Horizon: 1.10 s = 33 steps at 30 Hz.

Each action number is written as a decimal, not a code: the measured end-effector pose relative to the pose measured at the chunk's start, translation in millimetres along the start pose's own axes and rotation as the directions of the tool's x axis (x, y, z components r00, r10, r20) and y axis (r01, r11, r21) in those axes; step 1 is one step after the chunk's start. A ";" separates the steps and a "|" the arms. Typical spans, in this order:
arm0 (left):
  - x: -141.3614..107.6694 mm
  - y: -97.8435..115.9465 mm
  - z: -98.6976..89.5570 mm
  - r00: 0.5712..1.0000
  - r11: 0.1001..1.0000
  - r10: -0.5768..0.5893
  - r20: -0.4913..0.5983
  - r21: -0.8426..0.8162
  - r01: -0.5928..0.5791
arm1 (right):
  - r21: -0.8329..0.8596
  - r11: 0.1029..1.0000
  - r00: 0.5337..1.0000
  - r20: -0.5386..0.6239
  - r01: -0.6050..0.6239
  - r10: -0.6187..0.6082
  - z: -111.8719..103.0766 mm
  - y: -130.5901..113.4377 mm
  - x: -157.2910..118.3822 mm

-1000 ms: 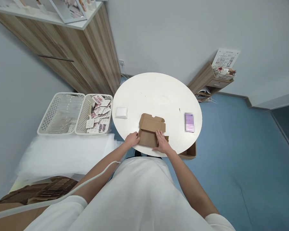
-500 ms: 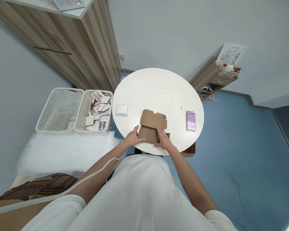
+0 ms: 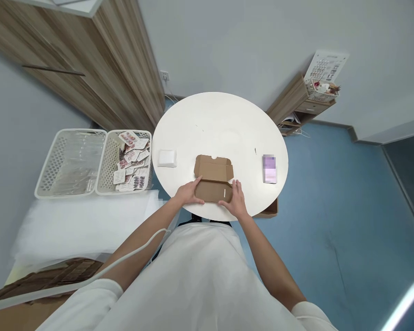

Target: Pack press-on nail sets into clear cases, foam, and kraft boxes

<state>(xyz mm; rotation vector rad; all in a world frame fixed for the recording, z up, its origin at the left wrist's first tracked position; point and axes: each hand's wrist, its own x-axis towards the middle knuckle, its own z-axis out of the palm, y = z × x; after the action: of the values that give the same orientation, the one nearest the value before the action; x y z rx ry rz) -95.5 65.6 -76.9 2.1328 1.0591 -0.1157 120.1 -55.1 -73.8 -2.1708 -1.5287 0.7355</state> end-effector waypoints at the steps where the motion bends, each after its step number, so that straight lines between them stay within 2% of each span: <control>1: -1.8 0.8 1.8 1.000 1.000 -0.003 -0.007 -0.001 0.003 | 0.106 0.989 0.992 -0.060 -0.104 0.110 -0.2 5.9 -6.6; 3: -5.1 2.3 5.7 1.000 1.000 -0.014 -0.019 0.011 0.014 | 0.347 0.882 0.924 -0.095 -0.319 0.372 -1.1 18.3 -18.1; 5: -7.4 3.7 9.3 0.999 0.999 -0.025 -0.026 0.036 0.026 | 0.538 0.719 0.849 -0.010 -0.440 0.528 -2.1 27.9 -23.9; 7: -8.5 4.7 12.0 0.999 0.998 -0.026 -0.033 0.054 0.028 | 0.646 0.598 0.829 0.099 -0.475 0.551 -2.8 30.9 -22.3; 9: -8.7 5.5 13.5 0.999 0.998 -0.021 -0.038 0.063 0.024 | 0.681 0.557 0.842 0.170 -0.475 0.511 -2.2 26.8 -14.8; 10: -8.5 5.9 13.9 0.999 0.998 -0.020 -0.039 0.066 0.023 | 0.668 0.577 0.856 0.188 -0.470 0.481 -1.4 22.9 -10.0; 13: -6.6 7.9 14.4 0.999 0.997 -0.022 -0.031 0.069 0.024 | 0.554 0.718 0.903 0.183 -0.422 0.390 1.8 10.3 3.2; 16: -3.8 12.0 14.5 1.000 0.998 -0.016 -0.015 0.066 0.017 | 0.374 0.850 0.926 0.090 -0.372 0.366 4.2 4.6 9.2; 18: -2.4 15.9 15.2 1.000 0.998 -0.010 0.003 0.056 0.010 | 0.240 0.898 0.927 0.024 -0.370 0.375 5.0 5.8 9.8; 20: -1.4 20.3 16.7 1.000 0.999 -0.006 0.022 0.038 0.005 | 0.151 0.915 0.925 -0.010 -0.374 0.380 5.4 9.2 9.7; 26: 9.4 35.0 23.1 0.999 1.000 -0.021 0.033 -0.021 0.021 | 0.080 0.919 0.919 -0.047 -0.387 0.391 0.8 20.2 14.6; 30: 13.5 41.9 26.0 1.000 0.996 0.016 0.008 -0.082 -0.015 | 0.077 0.917 0.918 -0.044 -0.391 0.395 -10.6 29.2 15.4; 33: 4.6 41.4 32.1 0.998 0.982 0.057 -0.032 -0.176 -0.062 | 0.135 0.916 0.922 -0.033 -0.377 0.385 -17.8 36.8 10.8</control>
<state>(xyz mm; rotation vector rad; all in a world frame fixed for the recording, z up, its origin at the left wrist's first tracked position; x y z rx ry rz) -55.3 31.7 -77.9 2.0082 0.9820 0.0345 161.3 -57.4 -83.3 -2.3962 -1.0052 0.8526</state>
